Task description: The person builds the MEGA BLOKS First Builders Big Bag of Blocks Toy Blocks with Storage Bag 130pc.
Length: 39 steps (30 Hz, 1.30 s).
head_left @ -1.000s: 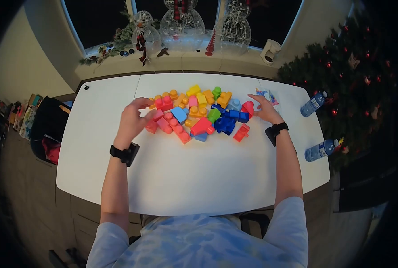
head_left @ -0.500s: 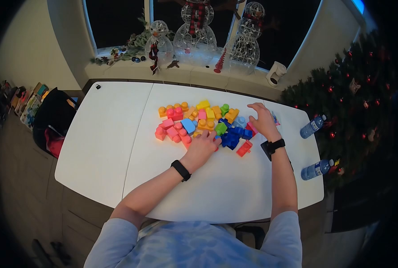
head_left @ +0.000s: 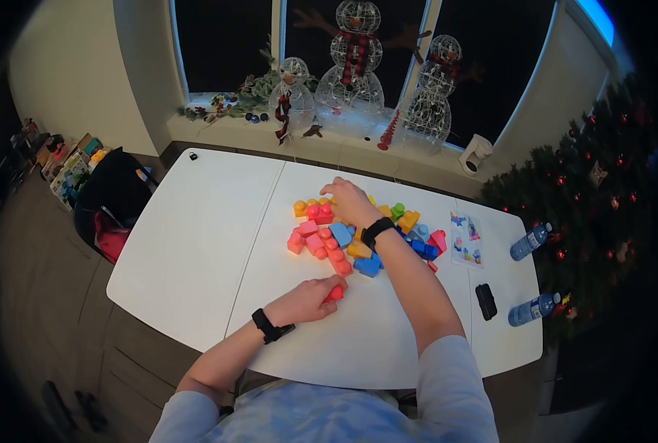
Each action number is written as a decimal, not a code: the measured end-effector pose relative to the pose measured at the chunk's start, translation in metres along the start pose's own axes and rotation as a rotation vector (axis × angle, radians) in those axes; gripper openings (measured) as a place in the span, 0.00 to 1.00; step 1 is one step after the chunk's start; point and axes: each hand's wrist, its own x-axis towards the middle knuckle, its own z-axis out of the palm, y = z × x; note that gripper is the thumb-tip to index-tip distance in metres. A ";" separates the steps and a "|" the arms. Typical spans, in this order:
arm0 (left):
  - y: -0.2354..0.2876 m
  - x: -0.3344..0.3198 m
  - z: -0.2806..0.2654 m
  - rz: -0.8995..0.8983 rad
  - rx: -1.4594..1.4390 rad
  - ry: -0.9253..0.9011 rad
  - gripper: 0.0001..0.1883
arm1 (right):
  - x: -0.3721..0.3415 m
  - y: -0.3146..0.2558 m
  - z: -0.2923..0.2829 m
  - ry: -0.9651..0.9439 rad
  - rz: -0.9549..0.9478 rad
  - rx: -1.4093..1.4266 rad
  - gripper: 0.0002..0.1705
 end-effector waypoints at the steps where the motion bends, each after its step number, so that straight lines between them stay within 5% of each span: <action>1: -0.004 -0.003 0.004 -0.002 0.006 0.009 0.22 | 0.005 0.000 0.010 0.004 -0.011 0.000 0.15; 7: -0.016 -0.010 0.018 0.043 -0.057 0.040 0.22 | 0.013 0.010 0.050 -0.020 -0.079 -0.142 0.07; 12: -0.019 -0.011 0.022 0.099 -0.026 0.085 0.23 | -0.007 -0.007 0.000 0.046 -0.124 -0.070 0.05; 19: -0.018 -0.011 0.028 0.024 0.066 0.215 0.30 | -0.124 -0.065 -0.092 -0.092 0.235 0.015 0.23; 21: -0.013 -0.009 0.029 -0.028 0.107 0.187 0.30 | -0.163 -0.067 -0.085 -0.228 0.339 -0.040 0.27; 30: -0.010 -0.003 0.040 -0.041 0.230 0.191 0.26 | -0.233 -0.084 -0.018 -0.168 0.364 0.148 0.36; 37: -0.009 -0.002 0.038 0.003 0.202 0.209 0.26 | -0.236 -0.074 -0.040 -0.113 0.155 -0.025 0.33; 39: -0.008 -0.002 0.040 -0.016 0.200 0.206 0.25 | -0.236 -0.062 -0.027 0.049 -0.012 -0.155 0.26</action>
